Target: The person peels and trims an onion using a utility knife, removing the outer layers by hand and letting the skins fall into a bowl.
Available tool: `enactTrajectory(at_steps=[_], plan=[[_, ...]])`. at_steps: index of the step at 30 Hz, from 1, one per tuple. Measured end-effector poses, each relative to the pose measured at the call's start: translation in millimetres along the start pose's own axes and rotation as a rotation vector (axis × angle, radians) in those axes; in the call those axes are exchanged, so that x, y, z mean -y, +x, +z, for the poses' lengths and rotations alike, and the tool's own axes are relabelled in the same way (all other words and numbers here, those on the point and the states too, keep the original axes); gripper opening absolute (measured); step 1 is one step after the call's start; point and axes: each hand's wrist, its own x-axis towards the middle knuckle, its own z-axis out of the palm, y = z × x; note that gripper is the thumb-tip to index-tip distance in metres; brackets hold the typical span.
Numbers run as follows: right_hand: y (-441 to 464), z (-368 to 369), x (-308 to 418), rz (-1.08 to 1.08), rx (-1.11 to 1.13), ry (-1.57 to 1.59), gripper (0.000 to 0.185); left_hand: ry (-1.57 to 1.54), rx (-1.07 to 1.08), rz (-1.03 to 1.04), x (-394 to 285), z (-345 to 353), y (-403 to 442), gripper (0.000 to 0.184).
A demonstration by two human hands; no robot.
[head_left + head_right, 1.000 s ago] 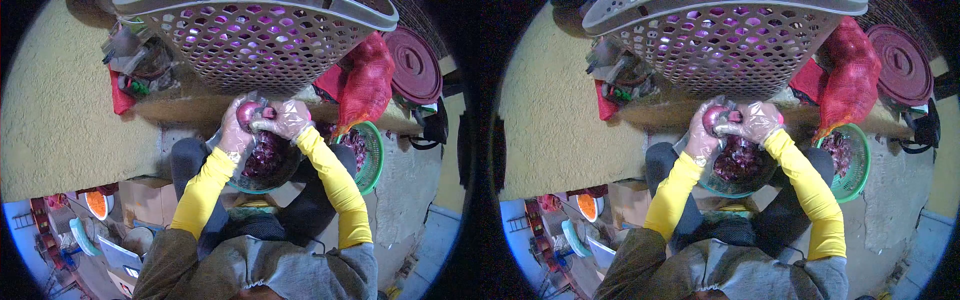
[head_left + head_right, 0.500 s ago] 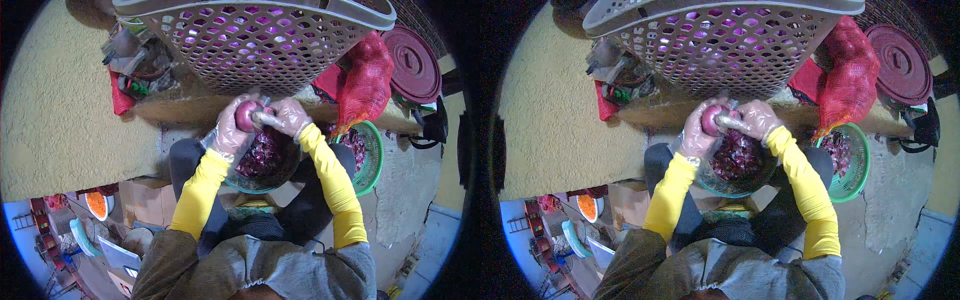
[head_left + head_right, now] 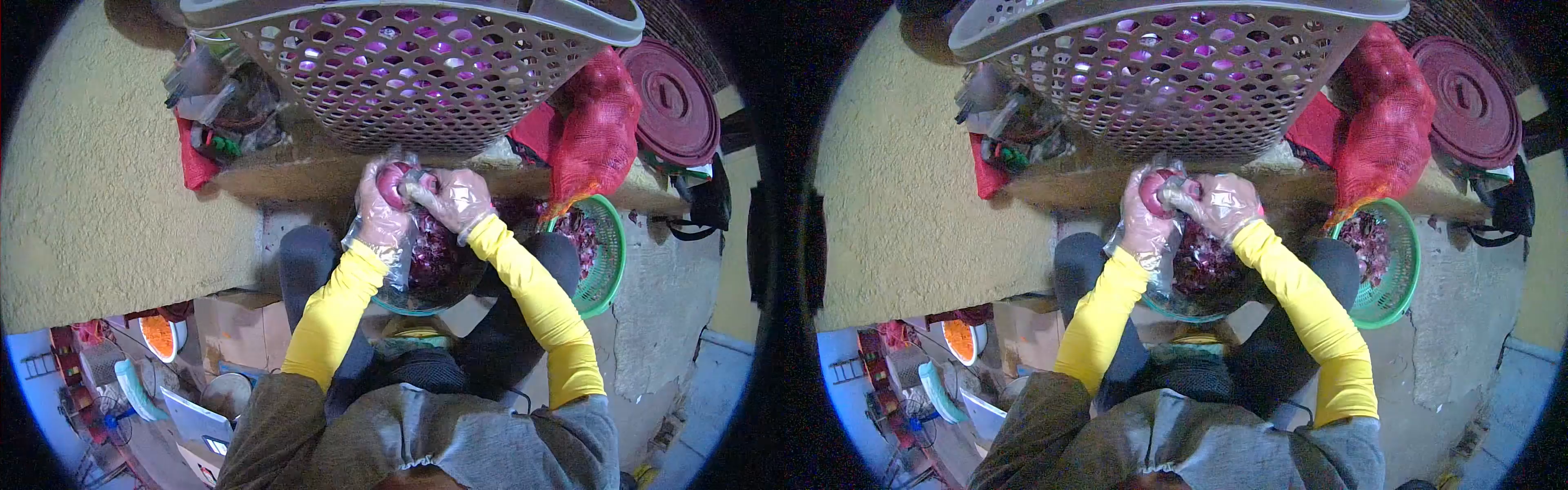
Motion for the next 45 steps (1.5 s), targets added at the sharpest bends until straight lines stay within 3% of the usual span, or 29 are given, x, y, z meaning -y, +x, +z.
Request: enactTrajectory(at_steps=[4,6,7,10,13,14,15,17,19,22,25,27,29,31,32,33,35,36,37,39,43,45], plan=[[-2,14,-2,0.119,0.048,0.288,0.071,0.012,-0.016,0.056,2,-13,7,0.039],[-1,14,-4,0.152,0.086,0.380,0.071,0.464,-0.010,0.330,5,-16,8,0.037],[0,8,-6,0.154,0.085,0.380,0.071,0.464,-0.009,0.328,2,-13,5,0.037],[11,-19,-15,-0.046,0.174,0.072,0.071,0.007,-0.029,-0.293,-18,8,-10,0.031],[7,-34,-4,-0.131,0.088,-0.134,0.073,0.080,0.055,-0.237,-16,11,-9,0.029],[5,-30,-3,-0.129,0.088,-0.135,0.073,0.460,0.076,0.029,-8,-9,4,0.027],[3,-24,-4,-0.150,0.021,-0.095,0.069,0.460,0.077,0.029,-9,-6,2,0.027],[2,-15,-2,-0.173,-0.049,-0.052,0.065,-0.029,0.131,-0.224,-13,-1,-2,0.027],[-1,-11,0,-0.086,-0.027,-0.006,0.071,-0.066,0.099,-0.210,-10,-7,3,0.027],[-4,6,-2,-0.011,0.002,0.122,0.069,-0.035,0.079,-0.073,-6,-4,-3,0.028],[-5,16,0,0.034,0.005,0.295,0.070,0.008,-0.094,0.094,1,13,-15,0.029],[-2,24,0,0.151,0.067,0.425,0.071,0.339,-0.001,0.404,6,2,-10,0.032],[3,35,-11,0.153,0.091,0.487,0.071,0.313,-0.043,0.405,3,-9,-7,0.034],[5,20,-12,0.092,0.128,0.533,0.072,1.323,0.181,0.883,-1,1,-31,0.030],[9,17,-21,0.055,0.127,0.361,0.070,0.955,0.252,0.620,-3,10,-33,0.042],[9,-11,-12,-0.019,0.139,0.236,0.069,0.956,0.251,0.620,-11,17,-32,0.042],[8,-24,-8,-0.117,0.048,0.016,0.060,0.017,0.049,-0.280,-30,26,-27,0.040],[7,-23,-6,-0.117,0.047,0.016,0.060,0.315,0.146,0.112,-13,13,-29,0.028],[4,-21,-2,-0.113,0.038,0.014,0.066,0.316,0.146,0.111,-14,7,-21,0.028],[0,-17,2,-0.106,0.027,0.014,0.072,0.166,0.032,-0.104,-18,1,-5,0.033],[-2,3,2,-0.003,0.014,0.079,0.069,0.063,-0.135,0.060,-5,7,-7,0.032],[-1,18,2,0.047,-0.031,0.241,0.069,0.053,-0.090,0.047,-7,8,-11,0.030]])
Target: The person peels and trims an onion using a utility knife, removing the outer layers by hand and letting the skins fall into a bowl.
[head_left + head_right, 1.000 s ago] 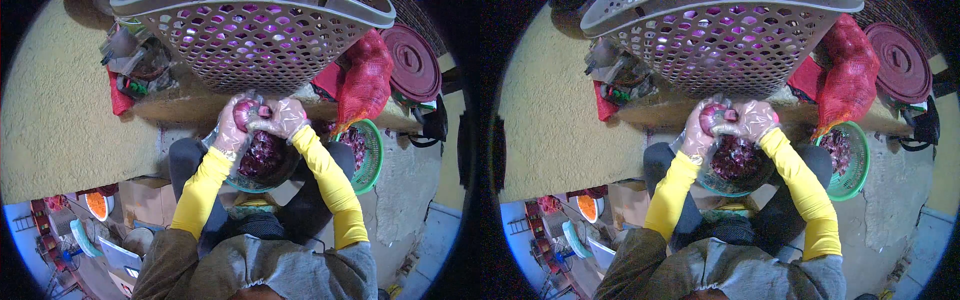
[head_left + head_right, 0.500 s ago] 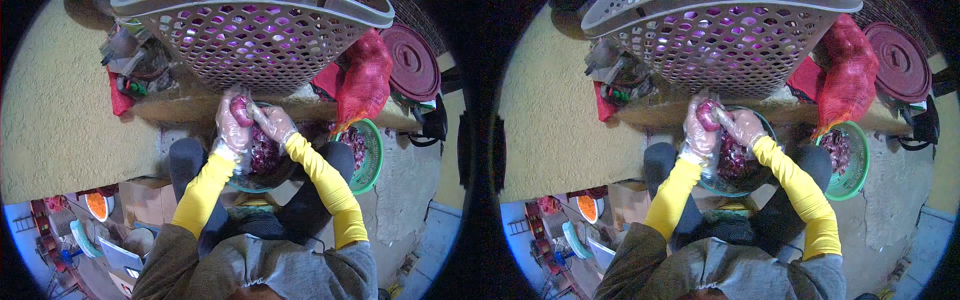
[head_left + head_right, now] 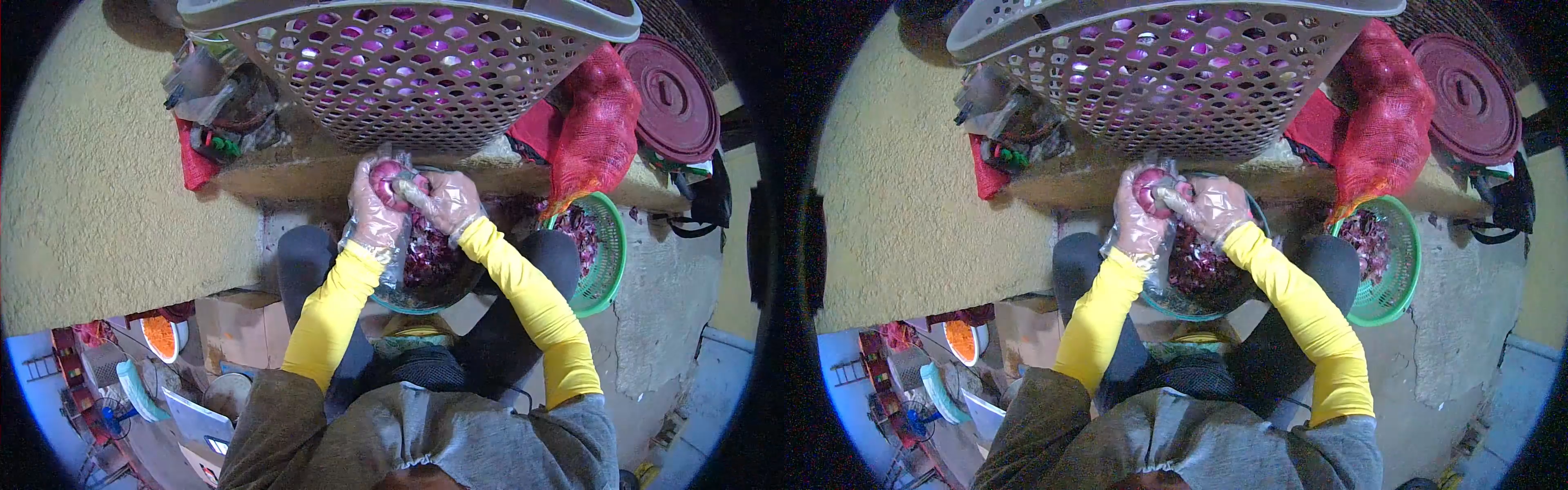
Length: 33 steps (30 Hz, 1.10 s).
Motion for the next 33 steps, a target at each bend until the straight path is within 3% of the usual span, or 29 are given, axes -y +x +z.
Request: enactTrajectory(at_steps=[3,5,6,8,9,11,12,14,15,19,22,24,25,28,32,33], plan=[[-4,3,5,0.047,0.047,0.141,0.073,-0.010,-0.002,0.060,2,-1,-6,0.030],[1,16,-4,0.161,0.106,0.156,0.074,0.228,0.169,0.323,7,-3,-9,0.031],[2,17,-6,0.162,0.107,0.154,0.074,0.226,0.169,0.323,9,-1,-12,0.031],[4,16,-10,0.183,0.131,0.280,0.074,0.960,0.163,0.772,10,6,-18,0.033],[5,9,-11,0.078,0.101,0.296,0.074,0.961,0.165,0.772,4,5,-11,0.033],[7,-21,2,0.061,0.143,0.020,0.070,0.036,0.109,-0.136,-13,-3,7,0.031],[8,-30,8,0.009,0.145,-0.146,0.068,0.035,0.107,-0.136,-13,-6,8,0.031],[5,-31,14,-0.050,0.100,-0.182,0.068,0.106,0.144,-0.165,-13,-11,11,0.024],[2,-31,16,-0.107,0.053,-0.217,0.068,0.078,0.032,-0.126,-13,-9,16,0.027],[-2,-28,21,-0.099,0.029,-0.180,0.068,0.005,0.113,-0.154,-11,-8,11,0.027],[-2,-2,8,-0.044,0.012,-0.130,0.069,-0.008,0.112,-0.028,-5,4,-1,0.025],[-5,13,8,0.048,0.039,0.121,0.069,-0.007,-0.112,0.119,-2,15,-9,0.024],[-8,12,15,0.110,0.064,0.167,0.071,0.230,0.167,0.254,-1,-2,-10,0.028],[-4,14,9,0.137,0.089,0.321,0.069,0.206,0.049,0.177,-2,4,-7,0.030],[0,11,-2,0.083,0.042,0.458,0.066,-0.050,0.113,-0.039,-15,4,-2,0.033],[0,7,-4,0.075,0.030,0.439,0.065,0.389,0.088,0.323,-7,-17,11,0.038]])
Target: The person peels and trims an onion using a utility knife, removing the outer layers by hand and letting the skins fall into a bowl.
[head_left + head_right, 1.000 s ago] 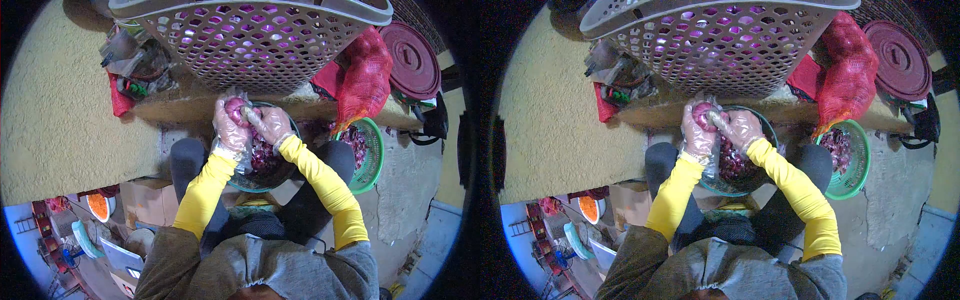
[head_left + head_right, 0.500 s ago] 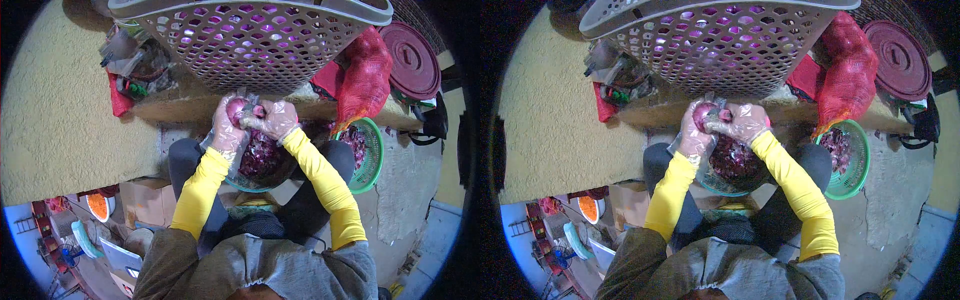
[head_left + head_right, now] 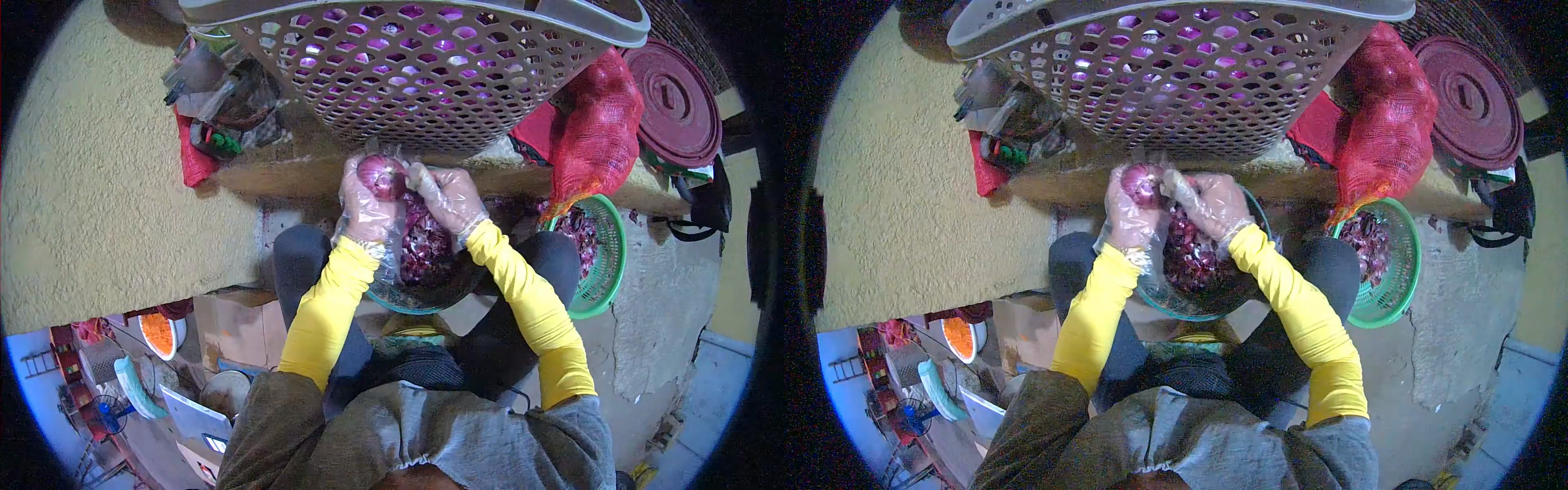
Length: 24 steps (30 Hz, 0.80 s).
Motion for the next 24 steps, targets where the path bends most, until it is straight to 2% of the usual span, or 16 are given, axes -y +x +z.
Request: enactTrajectory(at_steps=[1,3,5,7,9,11,13,17,19,20,22,23,24], plan=[[-2,-10,10,-0.002,0.002,0.000,0.065,0.000,-0.001,0.002,-4,-3,4,0.038],[-7,-32,29,-0.008,0.069,-0.264,0.063,-0.366,-0.063,-0.320,-17,-6,10,0.039],[-6,-42,26,-0.013,0.056,-0.370,0.063,-0.373,-0.109,-0.330,-23,-1,6,0.044],[-7,-48,33,-0.004,0.139,-0.496,0.063,-0.479,-0.110,-0.460,-30,-3,3,0.050],[-11,-53,37,-0.036,0.202,-0.483,0.062,-0.488,-0.120,-0.468,-35,-2,1,0.051],[-11,-51,28,-0.134,0.169,-0.727,0.062,-0.499,-0.129,-0.478,-34,-6,2,0.052],[-12,-51,31,-0.103,0.200,-0.668,0.063,-0.457,0.025,-0.480,-31,-15,4,0.051],[-12,-46,31,-0.126,0.167,-0.611,0.065,-0.308,0.052,-0.506,-39,-12,-1,0.048],[-9,-41,27,-0.277,0.055,-0.513,0.070,-0.232,0.095,-0.512,-47,0,-9,0.042],[-9,-39,27,-0.277,0.055,-0.514,0.070,-0.233,0.095,-0.511,-44,1,-12,0.042],[-9,-35,34,-0.296,0.026,-0.560,0.067,0.010,0.103,-0.274,-39,4,-17,0.039],[-8,-33,33,-0.297,0.026,-0.559,0.067,0.010,0.102,-0.273,-39,6,-16,0.039],[-6,-30,30,-0.282,0.008,-0.558,0.065,-0.101,0.079,-0.357,-39,7,-15,0.037]])
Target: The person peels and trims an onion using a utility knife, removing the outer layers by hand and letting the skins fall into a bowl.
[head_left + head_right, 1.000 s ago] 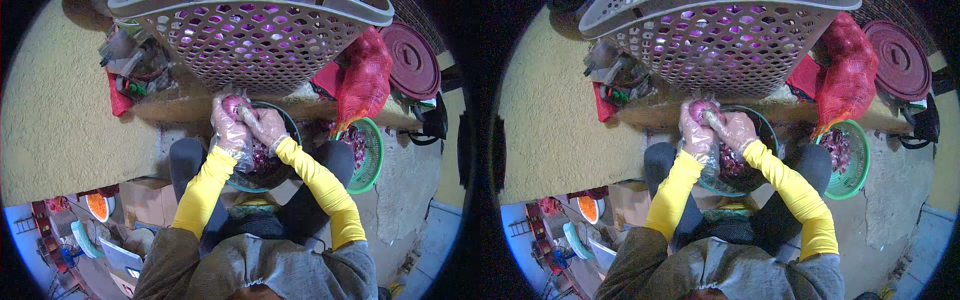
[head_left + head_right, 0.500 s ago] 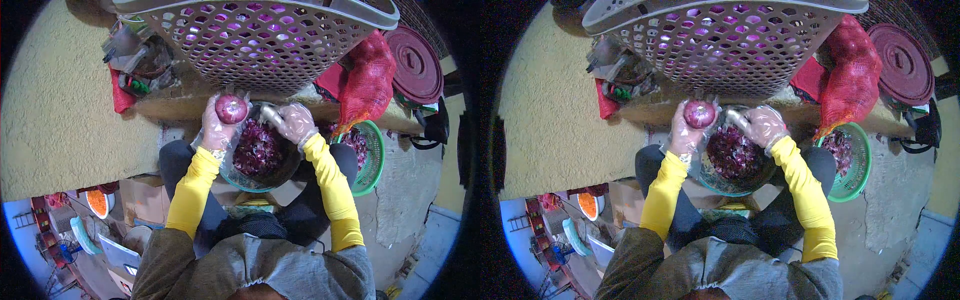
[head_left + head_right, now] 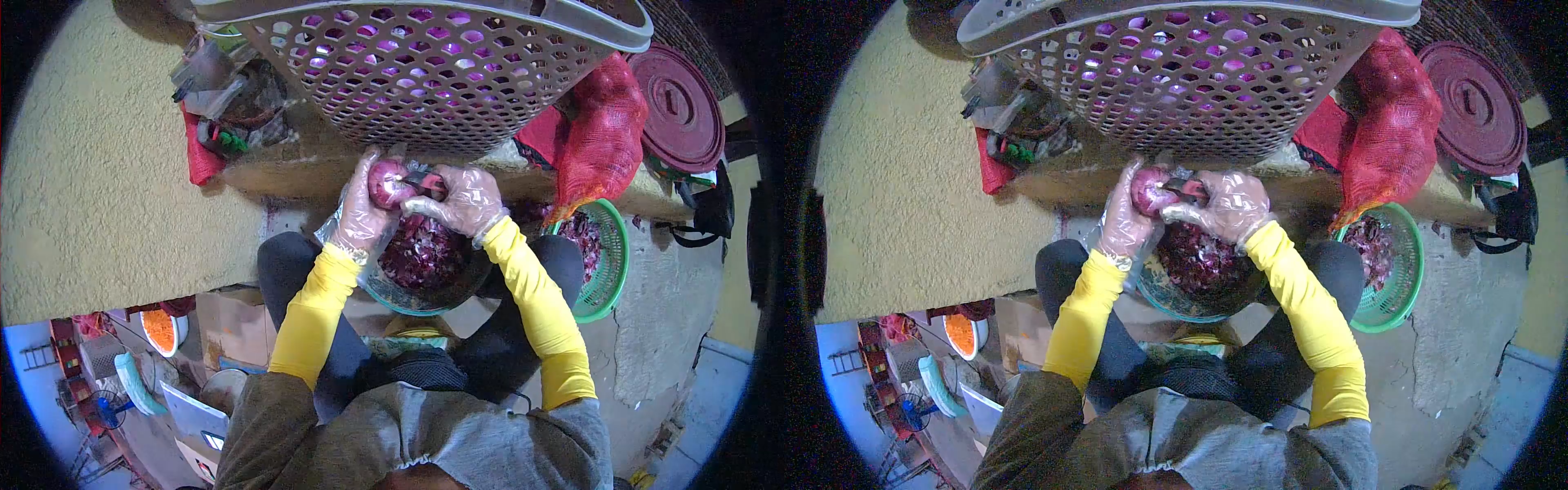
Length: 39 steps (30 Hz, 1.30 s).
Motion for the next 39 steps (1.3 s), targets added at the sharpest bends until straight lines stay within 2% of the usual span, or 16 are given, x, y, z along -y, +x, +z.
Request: enactTrajectory(at_steps=[2,8,11,13,16,19,26,32,34,39], plan=[[1,4,-1,0.021,-0.012,-0.001,0.064,-0.117,-0.007,-0.081,2,0,3,0.035],[2,6,-1,0.002,-0.085,-0.093,0.062,-0.137,0.062,0.078,13,-10,8,0.033],[1,1,3,0.030,-0.088,-0.076,0.062,-0.172,0.157,0.013,8,-1,3,0.032],[1,0,3,0.031,-0.038,-0.093,0.062,-0.296,0.055,-0.168,2,16,-4,0.036],[2,5,-2,-0.020,-0.061,-0.075,0.062,-0.141,-0.033,-0.057,16,-9,13,0.037],[4,4,-3,-0.080,-0.106,-0.085,0.064,-0.150,0.054,-0.119,15,-14,14,0.036],[5,-4,0,-0.114,-0.070,-0.086,0.066,-0.139,-0.010,-0.113,15,-11,13,0.035],[6,-2,-6,-0.149,-0.076,-0.148,0.071,-0.014,0.009,-0.002,12,3,1,0.034],[6,-6,-3,-0.145,-0.089,-0.190,0.071,-0.129,0.170,-0.141,10,-5,7,0.031],[4,-6,-7,-0.204,-0.157,-0.146,0.069,-0.207,0.192,-0.219,7,-3,4,0.031]])
